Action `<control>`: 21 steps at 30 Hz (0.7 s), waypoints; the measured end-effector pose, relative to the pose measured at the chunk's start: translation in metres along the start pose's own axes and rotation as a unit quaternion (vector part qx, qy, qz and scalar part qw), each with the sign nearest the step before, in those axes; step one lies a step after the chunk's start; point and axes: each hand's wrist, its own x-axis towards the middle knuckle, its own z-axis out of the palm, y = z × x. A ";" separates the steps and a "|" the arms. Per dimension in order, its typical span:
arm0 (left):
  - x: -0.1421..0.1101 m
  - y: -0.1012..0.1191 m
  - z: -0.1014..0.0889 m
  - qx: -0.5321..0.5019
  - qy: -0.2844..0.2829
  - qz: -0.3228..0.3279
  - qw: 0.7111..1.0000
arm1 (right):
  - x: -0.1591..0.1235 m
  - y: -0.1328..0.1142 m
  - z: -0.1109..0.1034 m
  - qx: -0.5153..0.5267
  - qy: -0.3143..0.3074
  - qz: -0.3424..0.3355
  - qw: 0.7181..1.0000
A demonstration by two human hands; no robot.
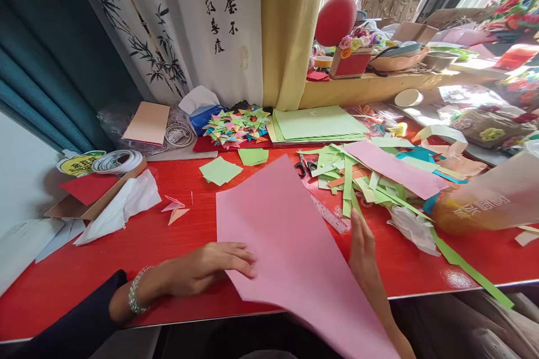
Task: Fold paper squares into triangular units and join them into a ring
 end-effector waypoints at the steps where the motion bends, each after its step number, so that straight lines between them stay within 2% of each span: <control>1: 0.001 0.000 -0.003 -0.032 -0.019 -0.038 0.999 | -0.002 -0.003 -0.002 0.014 0.025 0.014 0.999; 3: 0.002 0.001 -0.009 -0.080 -0.043 -0.081 0.993 | -0.008 -0.006 -0.006 0.038 0.049 -0.017 0.998; 4: 0.003 0.002 -0.011 -0.097 -0.051 -0.087 0.990 | -0.012 -0.006 -0.009 0.042 0.028 -0.067 0.996; 6: 0.003 0.003 -0.016 -0.127 -0.073 -0.075 0.986 | -0.020 -0.003 -0.015 0.032 -0.062 -0.186 0.980; 7: 0.002 0.003 -0.019 -0.137 -0.084 -0.063 0.985 | -0.024 0.000 -0.018 0.024 -0.112 -0.225 0.968; 9: -0.001 0.002 -0.027 -0.120 -0.055 -0.064 0.989 | -0.029 0.004 -0.023 0.023 -0.179 -0.252 0.951; 11: -0.006 -0.005 -0.038 -0.014 0.058 -0.126 0.990 | -0.032 0.004 -0.026 0.033 -0.189 -0.229 0.954; 12: -0.008 -0.010 -0.043 0.077 0.127 -0.180 0.972 | -0.032 0.004 -0.027 0.039 -0.184 -0.216 0.958; 13: -0.009 -0.017 -0.049 0.182 0.172 -0.225 0.942 | -0.032 0.002 -0.028 0.044 -0.181 -0.208 0.960; 14: -0.008 -0.025 -0.053 0.279 0.187 -0.249 0.908 | -0.031 0.000 -0.029 0.047 -0.177 -0.207 0.961; 15: -0.007 -0.033 -0.058 0.355 0.170 -0.258 0.882 | -0.029 -0.003 -0.029 0.046 -0.171 -0.213 0.961; 17: 0.000 -0.050 -0.064 0.448 0.107 -0.257 0.849 | -0.025 -0.007 -0.030 0.033 -0.167 -0.240 0.956; 19: 0.008 -0.064 -0.069 0.488 0.065 -0.266 0.829 | -0.019 -0.011 -0.030 0.017 -0.169 -0.261 0.950; 21: 0.016 -0.072 -0.074 0.499 0.051 -0.289 0.815 | -0.013 -0.014 -0.029 0.011 -0.178 -0.270 0.946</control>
